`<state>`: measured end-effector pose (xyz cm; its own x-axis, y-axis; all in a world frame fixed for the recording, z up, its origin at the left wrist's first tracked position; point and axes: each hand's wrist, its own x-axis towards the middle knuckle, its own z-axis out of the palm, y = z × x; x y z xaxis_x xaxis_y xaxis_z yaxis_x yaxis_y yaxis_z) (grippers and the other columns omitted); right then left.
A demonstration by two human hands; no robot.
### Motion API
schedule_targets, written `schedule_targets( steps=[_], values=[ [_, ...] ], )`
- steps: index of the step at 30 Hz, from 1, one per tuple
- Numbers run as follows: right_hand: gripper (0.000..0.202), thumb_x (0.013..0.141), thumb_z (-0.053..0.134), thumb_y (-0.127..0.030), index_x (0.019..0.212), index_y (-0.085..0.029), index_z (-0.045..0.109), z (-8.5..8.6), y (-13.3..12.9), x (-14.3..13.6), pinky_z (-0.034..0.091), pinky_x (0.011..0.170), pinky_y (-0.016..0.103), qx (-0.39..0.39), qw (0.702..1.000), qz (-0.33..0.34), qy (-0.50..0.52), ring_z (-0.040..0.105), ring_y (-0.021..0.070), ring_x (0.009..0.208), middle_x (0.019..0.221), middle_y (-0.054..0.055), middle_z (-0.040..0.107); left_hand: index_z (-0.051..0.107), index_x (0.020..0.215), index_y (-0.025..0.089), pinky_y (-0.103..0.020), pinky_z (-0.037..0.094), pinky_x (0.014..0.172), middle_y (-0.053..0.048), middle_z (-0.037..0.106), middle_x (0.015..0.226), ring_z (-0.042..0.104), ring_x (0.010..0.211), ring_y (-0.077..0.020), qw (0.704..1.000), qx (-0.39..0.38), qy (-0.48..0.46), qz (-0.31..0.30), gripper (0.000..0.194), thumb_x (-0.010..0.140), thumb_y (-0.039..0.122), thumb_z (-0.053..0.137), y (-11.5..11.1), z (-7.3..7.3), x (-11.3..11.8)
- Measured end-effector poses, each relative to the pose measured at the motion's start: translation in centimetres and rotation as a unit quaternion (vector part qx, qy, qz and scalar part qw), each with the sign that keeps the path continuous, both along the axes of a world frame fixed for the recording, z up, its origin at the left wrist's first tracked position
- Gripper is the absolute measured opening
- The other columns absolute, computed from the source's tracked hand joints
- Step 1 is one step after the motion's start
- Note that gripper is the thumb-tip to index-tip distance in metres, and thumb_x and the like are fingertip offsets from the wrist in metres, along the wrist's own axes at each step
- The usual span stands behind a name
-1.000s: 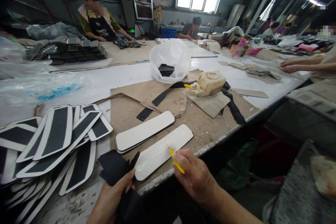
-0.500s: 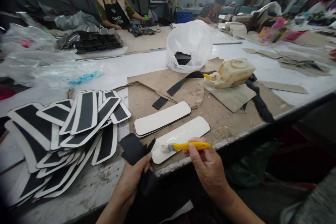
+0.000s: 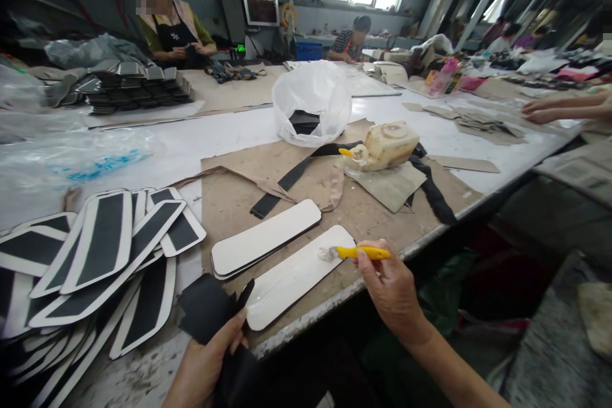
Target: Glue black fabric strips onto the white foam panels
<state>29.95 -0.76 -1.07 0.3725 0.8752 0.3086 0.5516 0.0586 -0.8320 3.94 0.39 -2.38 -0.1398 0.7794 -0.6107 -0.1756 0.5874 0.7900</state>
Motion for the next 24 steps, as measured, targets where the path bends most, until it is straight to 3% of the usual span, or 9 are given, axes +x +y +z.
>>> schedule_targets(
  steps=[5, 9, 12, 18, 21, 24],
  values=[
    [0.015, 0.085, 0.053, -0.028, 0.097, -0.020, 0.056, 0.3, 0.4, 4.0, 0.054, 0.076, 0.034, 0.053, 0.989, -0.026, -0.135, 0.065, 0.0188, 0.082, 0.090, 0.005, 0.061, 0.046, 0.037, 0.017, -0.024, 0.037, 0.041, 0.000, 0.048, 0.036, 0.046, 0.039, -0.0125, 1.000, 0.015, 0.008, 0.002, 0.046, 0.056, 0.048, 0.074, 0.0, -0.8, 0.0],
    [0.013, 0.084, 0.054, -0.021, 0.098, -0.020, 0.055, 1.4, 0.6, 4.3, 0.051, 0.080, 0.034, 0.119, 0.966, -0.014, -0.229, 0.062, 0.0178, 0.082, 0.089, 0.004, 0.060, 0.044, 0.035, 0.018, -0.026, 0.039, 0.044, -0.001, 0.050, 0.037, 0.047, 0.041, -0.0135, 0.999, 0.027, 0.032, -0.015, 0.048, 0.055, 0.050, 0.074, 0.2, -1.4, -0.3],
    [0.015, 0.084, 0.054, -0.019, 0.099, -0.020, 0.055, 2.8, 0.5, 3.9, 0.050, 0.081, 0.034, 0.151, 0.955, 0.002, -0.253, 0.061, 0.0182, 0.084, 0.090, 0.004, 0.060, 0.049, 0.038, 0.017, -0.026, 0.041, 0.047, 0.000, 0.049, 0.037, 0.048, 0.043, -0.0137, 0.998, 0.036, 0.046, -0.006, 0.045, 0.053, 0.049, 0.076, 0.4, -1.0, -0.5],
    [0.018, 0.086, 0.047, -0.030, 0.101, -0.026, 0.055, 6.9, 0.6, 1.1, 0.044, 0.090, 0.040, 0.118, 0.980, 0.051, -0.150, 0.058, 0.0248, 0.100, 0.105, 0.006, 0.061, 0.064, 0.061, 0.014, -0.025, 0.040, 0.044, 0.001, 0.054, 0.043, 0.050, 0.042, -0.0140, 0.995, 0.057, 0.039, 0.066, 0.031, 0.057, 0.042, 0.076, -0.6, 2.4, -0.7],
    [0.020, 0.086, 0.046, -0.037, 0.099, -0.027, 0.057, 8.2, 1.3, -1.8, 0.051, 0.069, 0.031, 0.063, 0.989, 0.101, -0.082, 0.063, 0.0202, 0.075, 0.084, 0.003, 0.064, 0.067, 0.076, 0.014, -0.027, 0.046, 0.048, 0.001, 0.059, 0.048, 0.058, 0.049, -0.0174, 0.990, 0.086, 0.025, 0.110, 0.029, 0.058, 0.034, 0.076, -1.0, 4.6, -0.6],
    [0.024, 0.082, 0.049, -0.044, 0.087, -0.024, 0.062, 8.3, 1.9, -5.8, 0.046, 0.049, 0.024, -0.064, 0.971, 0.230, -0.028, 0.053, 0.0146, 0.052, 0.062, -0.001, 0.058, 0.068, 0.084, 0.013, -0.031, 0.053, 0.063, -0.005, 0.070, 0.069, 0.066, 0.073, -0.0242, 0.980, 0.127, -0.008, 0.152, 0.033, 0.056, 0.028, 0.077, -1.5, 6.6, -0.3]
  ],
)
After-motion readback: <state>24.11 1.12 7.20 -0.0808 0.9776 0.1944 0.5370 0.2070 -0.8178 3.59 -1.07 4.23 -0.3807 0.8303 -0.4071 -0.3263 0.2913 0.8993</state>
